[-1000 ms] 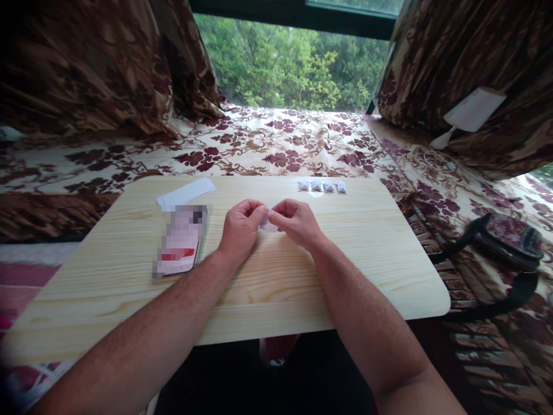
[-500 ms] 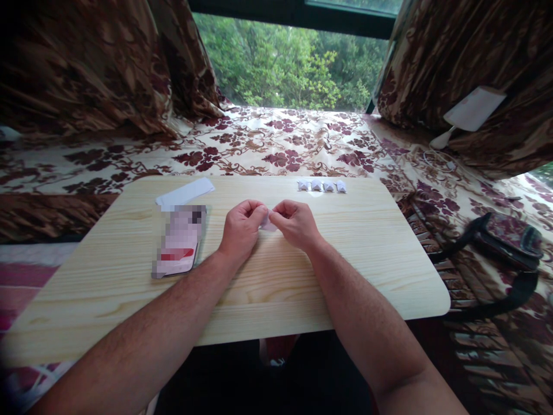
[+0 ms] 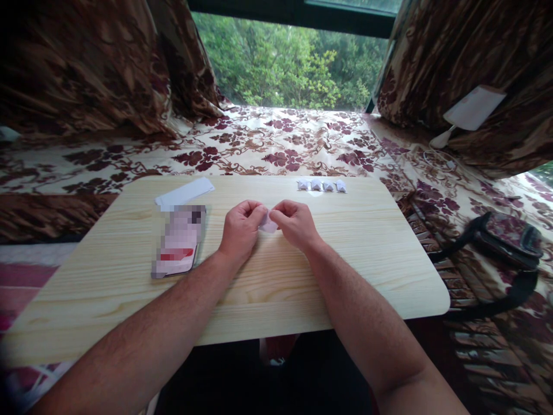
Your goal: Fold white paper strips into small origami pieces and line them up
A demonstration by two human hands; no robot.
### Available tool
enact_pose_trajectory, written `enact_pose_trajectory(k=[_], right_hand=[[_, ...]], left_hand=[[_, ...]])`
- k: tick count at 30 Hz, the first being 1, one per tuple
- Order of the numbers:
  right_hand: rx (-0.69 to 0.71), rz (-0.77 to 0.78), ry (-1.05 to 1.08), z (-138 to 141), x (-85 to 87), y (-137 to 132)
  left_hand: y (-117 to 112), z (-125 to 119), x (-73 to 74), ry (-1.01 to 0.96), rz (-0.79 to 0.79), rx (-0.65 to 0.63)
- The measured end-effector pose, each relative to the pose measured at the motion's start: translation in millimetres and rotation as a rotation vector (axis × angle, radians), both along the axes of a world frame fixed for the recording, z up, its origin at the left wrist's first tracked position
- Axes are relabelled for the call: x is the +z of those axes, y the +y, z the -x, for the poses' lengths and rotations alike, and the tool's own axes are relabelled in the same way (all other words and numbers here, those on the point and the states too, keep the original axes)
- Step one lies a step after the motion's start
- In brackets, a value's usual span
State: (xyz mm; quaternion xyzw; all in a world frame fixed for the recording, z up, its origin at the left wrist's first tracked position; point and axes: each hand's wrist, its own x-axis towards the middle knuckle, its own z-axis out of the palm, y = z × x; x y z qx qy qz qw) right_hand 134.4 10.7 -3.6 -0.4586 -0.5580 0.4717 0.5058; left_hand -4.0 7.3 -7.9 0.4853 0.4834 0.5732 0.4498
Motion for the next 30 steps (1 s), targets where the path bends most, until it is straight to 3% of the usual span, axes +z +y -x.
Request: enact_pose_trajectory(k=[20, 30], right_hand=[[-0.011, -0.075, -0.221, 1.4, -1.3, -2.8], [0.046, -0.044, -0.067, 3.5, 1.5, -3.2]], left_hand=[[0.8, 0.1, -1.5, 0.009, -0.019, 0.018], [1.4, -0.1, -2.2, -0.042, -0.023, 0.021]])
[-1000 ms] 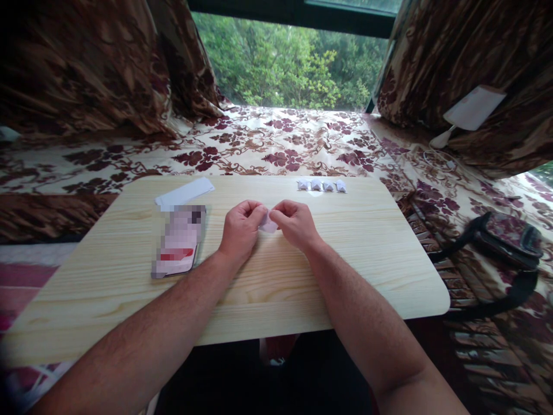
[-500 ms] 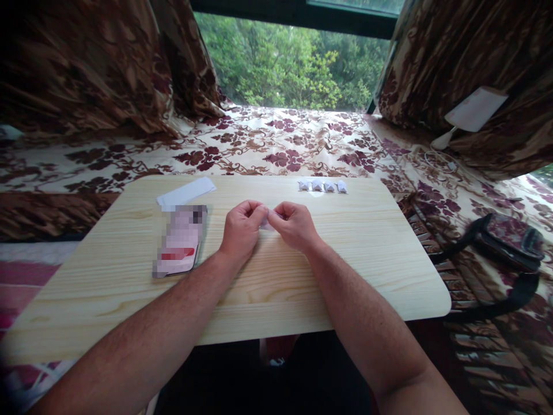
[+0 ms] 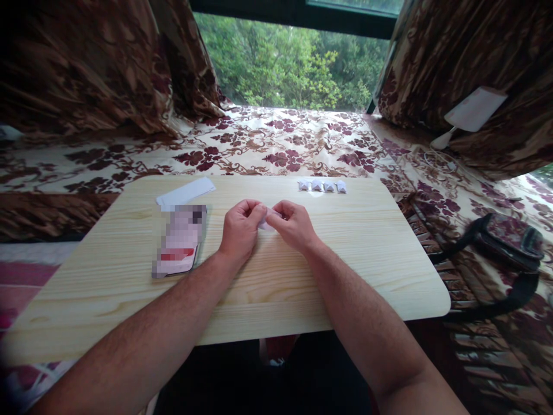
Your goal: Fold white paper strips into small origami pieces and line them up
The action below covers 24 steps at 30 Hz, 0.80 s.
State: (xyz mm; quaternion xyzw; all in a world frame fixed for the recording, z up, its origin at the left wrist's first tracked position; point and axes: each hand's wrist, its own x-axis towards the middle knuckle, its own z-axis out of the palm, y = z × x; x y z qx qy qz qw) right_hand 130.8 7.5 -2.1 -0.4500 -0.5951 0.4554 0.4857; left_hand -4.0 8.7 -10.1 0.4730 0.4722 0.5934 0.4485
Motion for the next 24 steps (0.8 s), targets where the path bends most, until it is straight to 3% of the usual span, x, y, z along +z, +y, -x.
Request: enact_pose_trajectory(k=[4, 12, 24], right_hand=[[0.025, 0.013, -0.018, 1.8, 1.0, -1.5], [-0.065, 0.007, -0.106, 2.4, -3.6, 0.0], [-0.037, 0.063, 0.015, -1.7, -3.6, 1.1]], left_hand=[[1.7, 0.8, -1.8, -0.02, -0.005, 0.018], [-0.2, -0.9, -0.9, -0.013, -0.017, 0.005], [-3.3, -2.2, 3.6, 0.004, -0.012, 0.0]])
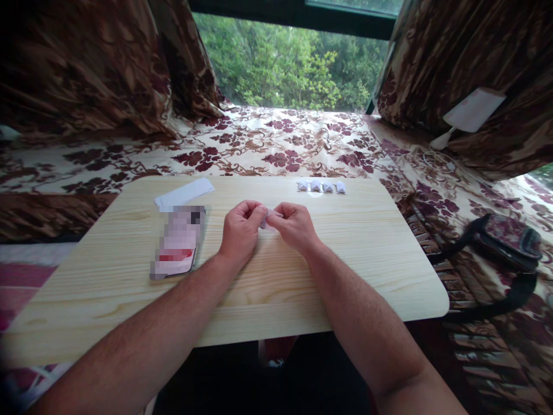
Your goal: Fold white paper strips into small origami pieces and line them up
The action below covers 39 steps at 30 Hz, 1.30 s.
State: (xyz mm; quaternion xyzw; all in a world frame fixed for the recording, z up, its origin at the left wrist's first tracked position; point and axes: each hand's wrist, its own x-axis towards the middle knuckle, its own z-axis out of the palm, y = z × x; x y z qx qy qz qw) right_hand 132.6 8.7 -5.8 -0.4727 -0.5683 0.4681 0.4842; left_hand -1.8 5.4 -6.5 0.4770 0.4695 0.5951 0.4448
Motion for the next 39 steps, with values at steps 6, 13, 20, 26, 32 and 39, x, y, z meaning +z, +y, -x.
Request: enact_pose_trajectory(k=[6, 13, 20, 26, 32, 39], right_hand=[[-0.045, -0.053, -0.001, 2.3, -0.4, 0.1], [-0.053, -0.025, 0.047, -1.7, 1.2, 1.7], [-0.042, -0.034, 0.044, -1.0, -0.7, 2.4], [-0.062, -0.053, 0.044, -0.2, -1.5, 2.7], [-0.065, -0.054, 0.017, -1.1, 3.1, 1.8], [-0.055, -0.065, 0.017, -1.5, 2.0, 0.9]], left_hand=[[1.0, 0.5, -2.9, -0.009, 0.001, -0.008], [-0.7, 0.1, -1.6, -0.069, 0.044, -0.071], [-0.1, 0.1, -2.6, -0.032, 0.052, -0.076], [-0.8, 0.4, -1.4, -0.016, 0.043, -0.069], [-2.5, 0.5, 0.8, -0.014, 0.054, -0.073], [-2.5, 0.6, -0.1, -0.001, 0.043, -0.081]])
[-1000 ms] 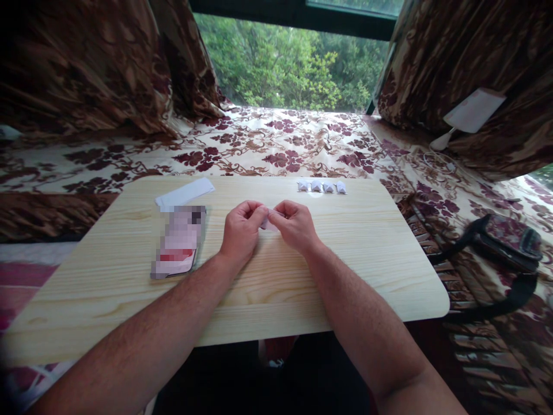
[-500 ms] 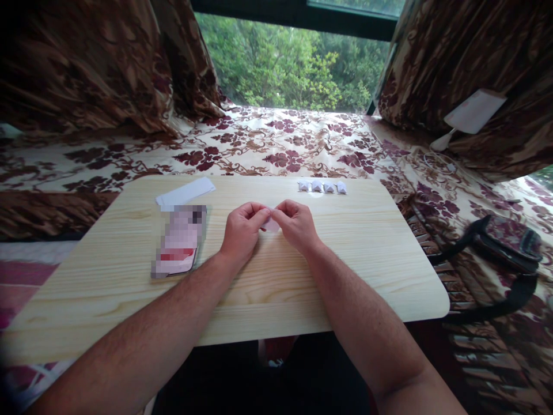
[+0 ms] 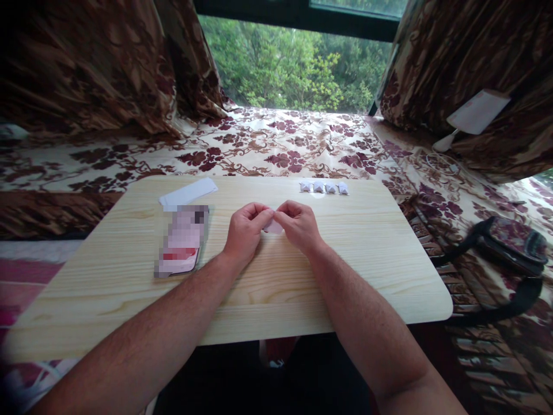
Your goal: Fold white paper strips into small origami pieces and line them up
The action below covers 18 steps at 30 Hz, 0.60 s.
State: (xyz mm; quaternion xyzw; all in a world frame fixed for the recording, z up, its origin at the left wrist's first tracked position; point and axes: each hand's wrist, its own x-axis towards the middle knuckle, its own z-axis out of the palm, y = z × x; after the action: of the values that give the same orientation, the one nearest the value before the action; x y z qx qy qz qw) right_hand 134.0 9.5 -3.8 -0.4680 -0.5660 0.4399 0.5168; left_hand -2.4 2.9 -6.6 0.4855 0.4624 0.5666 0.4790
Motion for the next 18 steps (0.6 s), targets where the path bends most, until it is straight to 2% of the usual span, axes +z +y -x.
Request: enact_pose_trajectory(k=[6, 18], right_hand=[[-0.007, 0.011, -0.04, 1.2, 0.8, -2.5], [-0.008, -0.008, -0.049, 3.0, -2.7, -1.6]], left_hand=[[0.0, 1.4, -0.5, 0.074, -0.001, 0.013], [3.7, 4.7, -3.3, 0.07, 0.002, -0.009]])
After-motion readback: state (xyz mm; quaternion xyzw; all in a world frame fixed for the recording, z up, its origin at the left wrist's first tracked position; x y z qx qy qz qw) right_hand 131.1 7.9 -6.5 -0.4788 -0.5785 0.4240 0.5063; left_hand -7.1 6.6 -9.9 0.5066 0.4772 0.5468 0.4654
